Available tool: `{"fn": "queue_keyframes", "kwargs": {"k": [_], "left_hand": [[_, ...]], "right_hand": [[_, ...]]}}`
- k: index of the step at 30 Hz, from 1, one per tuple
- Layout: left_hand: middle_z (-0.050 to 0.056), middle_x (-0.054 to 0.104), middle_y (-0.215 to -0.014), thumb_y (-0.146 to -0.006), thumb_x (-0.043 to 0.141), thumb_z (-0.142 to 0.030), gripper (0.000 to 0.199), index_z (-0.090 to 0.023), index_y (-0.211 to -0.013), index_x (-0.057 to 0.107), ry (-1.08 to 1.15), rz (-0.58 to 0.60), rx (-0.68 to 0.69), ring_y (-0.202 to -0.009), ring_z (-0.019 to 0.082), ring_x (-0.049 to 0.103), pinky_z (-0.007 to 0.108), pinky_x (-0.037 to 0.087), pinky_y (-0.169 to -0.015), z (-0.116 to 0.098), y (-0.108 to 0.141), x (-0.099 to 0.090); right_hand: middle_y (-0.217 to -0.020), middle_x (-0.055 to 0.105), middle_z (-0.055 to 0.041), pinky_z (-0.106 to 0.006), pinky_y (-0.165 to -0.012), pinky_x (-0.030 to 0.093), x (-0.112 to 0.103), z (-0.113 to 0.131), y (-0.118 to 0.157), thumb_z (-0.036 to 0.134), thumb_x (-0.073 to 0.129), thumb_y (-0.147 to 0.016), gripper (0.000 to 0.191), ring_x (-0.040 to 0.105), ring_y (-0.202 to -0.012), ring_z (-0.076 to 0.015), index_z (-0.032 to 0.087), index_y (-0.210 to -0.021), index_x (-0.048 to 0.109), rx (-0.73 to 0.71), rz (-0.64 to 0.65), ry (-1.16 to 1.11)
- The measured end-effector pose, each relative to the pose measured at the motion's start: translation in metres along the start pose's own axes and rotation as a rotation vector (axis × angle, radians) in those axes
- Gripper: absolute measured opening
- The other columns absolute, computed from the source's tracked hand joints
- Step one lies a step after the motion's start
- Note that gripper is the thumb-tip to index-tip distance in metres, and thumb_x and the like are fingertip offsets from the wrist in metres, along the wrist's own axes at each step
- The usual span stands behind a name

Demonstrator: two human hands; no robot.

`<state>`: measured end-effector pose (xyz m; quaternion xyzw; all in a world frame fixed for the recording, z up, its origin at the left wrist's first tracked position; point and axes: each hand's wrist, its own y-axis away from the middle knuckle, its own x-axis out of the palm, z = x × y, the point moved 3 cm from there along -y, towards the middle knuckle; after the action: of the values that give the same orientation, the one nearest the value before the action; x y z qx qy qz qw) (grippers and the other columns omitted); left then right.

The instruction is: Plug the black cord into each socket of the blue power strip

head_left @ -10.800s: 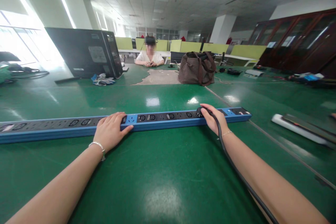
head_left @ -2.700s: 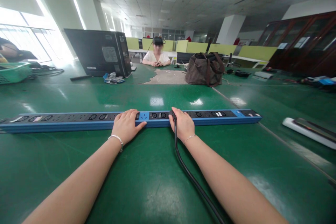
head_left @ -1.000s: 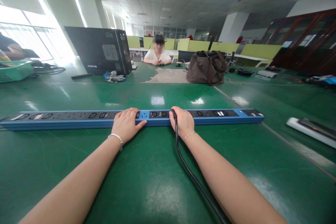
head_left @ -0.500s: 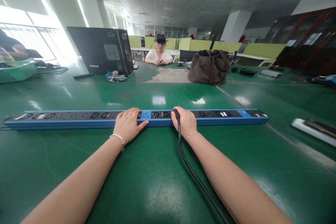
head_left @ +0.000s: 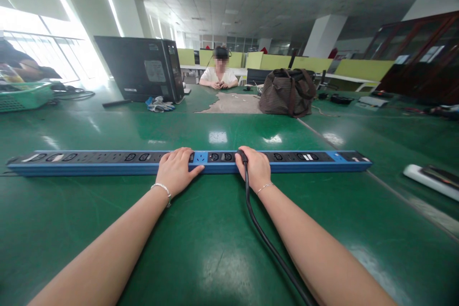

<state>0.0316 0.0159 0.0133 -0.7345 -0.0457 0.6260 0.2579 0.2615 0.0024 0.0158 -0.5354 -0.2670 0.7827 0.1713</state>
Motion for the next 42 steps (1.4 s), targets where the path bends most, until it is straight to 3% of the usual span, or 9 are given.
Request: {"fn": "queue_keyframes", "kwargs": {"k": [13,42], "left_hand": [[0.01,0.055,-0.129,-0.082,0.044,-0.056,0.053,-0.02,-0.121,0.049,-0.003,0.007,-0.002,-0.12,0.026,0.048,0.043,0.03,-0.102,0.0011,0.0003,0.0024],[0.01,0.058,-0.126,-0.083,0.044,-0.056,0.051,-0.02,-0.118,0.05,-0.012,-0.033,0.024,-0.118,0.026,0.049,0.043,0.033,-0.099,0.0012,0.0007,0.0018]], "right_hand": [[-0.098,0.07,-0.005,-0.032,-0.085,0.039,-0.003,0.0007,-0.0031,0.035,0.046,-0.087,0.026,0.062,-0.092,-0.0196,0.022,-0.102,0.062,0.022,0.044,0.0],[-0.088,0.071,-0.0055,-0.03,-0.086,0.037,0.0058,-0.0005,-0.001,0.033,0.044,-0.089,0.026,0.064,-0.085,-0.0181,0.018,-0.101,0.062,0.041,-0.081,-0.032]]}}
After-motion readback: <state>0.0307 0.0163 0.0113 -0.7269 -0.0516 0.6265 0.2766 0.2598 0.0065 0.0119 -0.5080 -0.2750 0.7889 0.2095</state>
